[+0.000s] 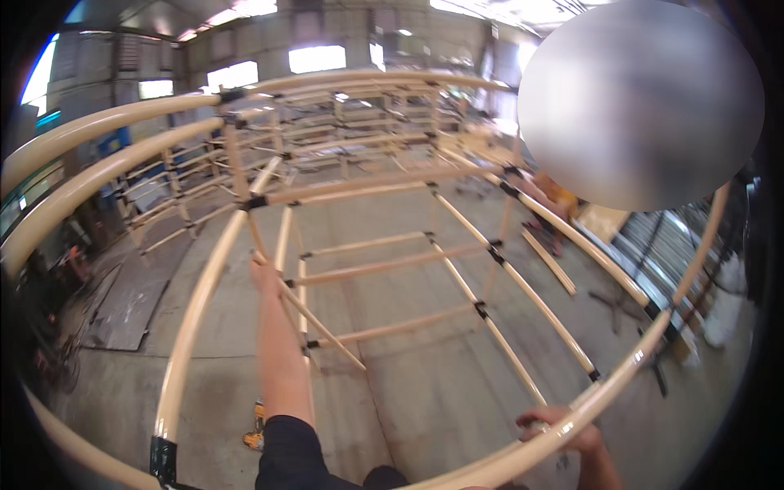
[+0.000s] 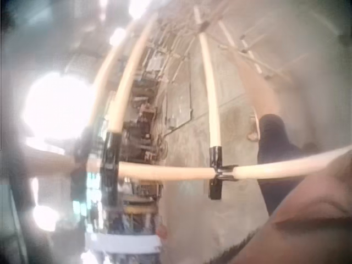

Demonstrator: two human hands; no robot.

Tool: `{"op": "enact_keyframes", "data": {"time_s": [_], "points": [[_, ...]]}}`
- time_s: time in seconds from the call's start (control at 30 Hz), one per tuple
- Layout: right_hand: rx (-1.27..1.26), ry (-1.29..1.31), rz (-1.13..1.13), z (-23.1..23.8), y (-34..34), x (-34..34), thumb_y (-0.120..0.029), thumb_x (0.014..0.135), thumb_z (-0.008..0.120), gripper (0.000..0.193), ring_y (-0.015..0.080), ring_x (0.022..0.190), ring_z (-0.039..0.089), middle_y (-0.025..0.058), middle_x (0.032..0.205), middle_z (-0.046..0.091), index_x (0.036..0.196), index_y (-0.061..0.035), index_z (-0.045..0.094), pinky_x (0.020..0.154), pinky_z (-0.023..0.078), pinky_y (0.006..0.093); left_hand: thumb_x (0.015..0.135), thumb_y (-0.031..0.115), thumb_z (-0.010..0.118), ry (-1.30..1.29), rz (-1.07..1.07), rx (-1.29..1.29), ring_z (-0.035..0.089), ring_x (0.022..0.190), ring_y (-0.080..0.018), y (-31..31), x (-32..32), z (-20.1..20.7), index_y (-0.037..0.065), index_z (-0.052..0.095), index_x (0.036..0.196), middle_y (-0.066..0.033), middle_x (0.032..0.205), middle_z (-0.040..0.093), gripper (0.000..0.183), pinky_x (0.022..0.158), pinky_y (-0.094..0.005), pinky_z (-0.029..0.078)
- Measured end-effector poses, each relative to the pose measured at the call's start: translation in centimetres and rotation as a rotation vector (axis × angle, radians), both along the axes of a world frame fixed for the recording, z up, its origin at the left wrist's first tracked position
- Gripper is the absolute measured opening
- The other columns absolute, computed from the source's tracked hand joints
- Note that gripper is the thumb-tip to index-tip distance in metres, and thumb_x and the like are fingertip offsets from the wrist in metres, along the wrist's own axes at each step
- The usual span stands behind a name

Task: The person assembles a large frame structure by inserting poles into connectors and securing them using a power drill.

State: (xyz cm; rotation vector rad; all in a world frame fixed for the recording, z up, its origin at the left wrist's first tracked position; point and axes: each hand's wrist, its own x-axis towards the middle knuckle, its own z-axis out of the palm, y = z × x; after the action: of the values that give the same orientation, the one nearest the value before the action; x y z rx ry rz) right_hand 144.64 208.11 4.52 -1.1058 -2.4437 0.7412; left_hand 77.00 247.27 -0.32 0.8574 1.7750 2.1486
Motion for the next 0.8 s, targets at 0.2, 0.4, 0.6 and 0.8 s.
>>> {"op": "enact_keyframes", "data": {"time_s": [0.2,0.4,0.6,0.8], "points": [[0.036,0.066,0.098,0.6,1.8,-4.0,-0.032,0.093,0.065,0.045,0.0328,0.108,0.064,0.0152,0.114,0.068,0.128,-0.0055,0.061,0.093,0.051,0.0414,0.093,0.020,0.065,0.108,-0.102,-0.228,0.067,0.077,-0.0232,-4.3,3.8,1.2,-0.002,0.060,0.106,-0.0136,0.089,0.068,0.027,0.065,-0.0369,0.054],[0.060,0.246,0.140,-1.1,-0.5,-4.6,-0.040,0.090,0.071,0.038,0.0353,0.102,0.063,0.0137,0.101,0.066,0.109,-0.0075,0.065,0.088,0.050,0.0427,0.097,0.017,0.065,-0.086,-0.257,0.107,0.069,0.085,-0.0208,-17.2,13.9,3.8,-0.001,0.061,0.101,-0.0134,0.095,0.070,0.019,0.066,-0.0335,0.056],[-0.037,0.599,-0.010,-6.0,-4.0,-0.4,-0.026,0.094,0.069,0.030,0.0269,0.092,0.069,0.0111,0.101,0.071,0.116,-0.0059,0.066,0.076,0.054,0.0377,0.107,0.027,0.046,0.292,-0.182,0.208,0.056,0.128,-0.0376,-43.6,27.8,4.6,-0.003,0.055,0.131,-0.0207,0.133,0.059,0.039,0.104,-0.0502,0.051],[-0.659,1.027,-0.107,-10.6,-3.6,-1.0,-0.025,0.103,0.055,0.039,0.0250,0.100,0.070,0.0172,0.113,0.070,0.134,-0.0008,0.054,0.076,0.058,0.0335,0.106,0.035,0.048,0.002,-0.247,0.600,0.047,0.137,-0.0385,-68.8,26.7,2.2,0.007,0.060,0.121,-0.0054,0.132,0.061,0.034,0.115,-0.0554,0.042]]}}
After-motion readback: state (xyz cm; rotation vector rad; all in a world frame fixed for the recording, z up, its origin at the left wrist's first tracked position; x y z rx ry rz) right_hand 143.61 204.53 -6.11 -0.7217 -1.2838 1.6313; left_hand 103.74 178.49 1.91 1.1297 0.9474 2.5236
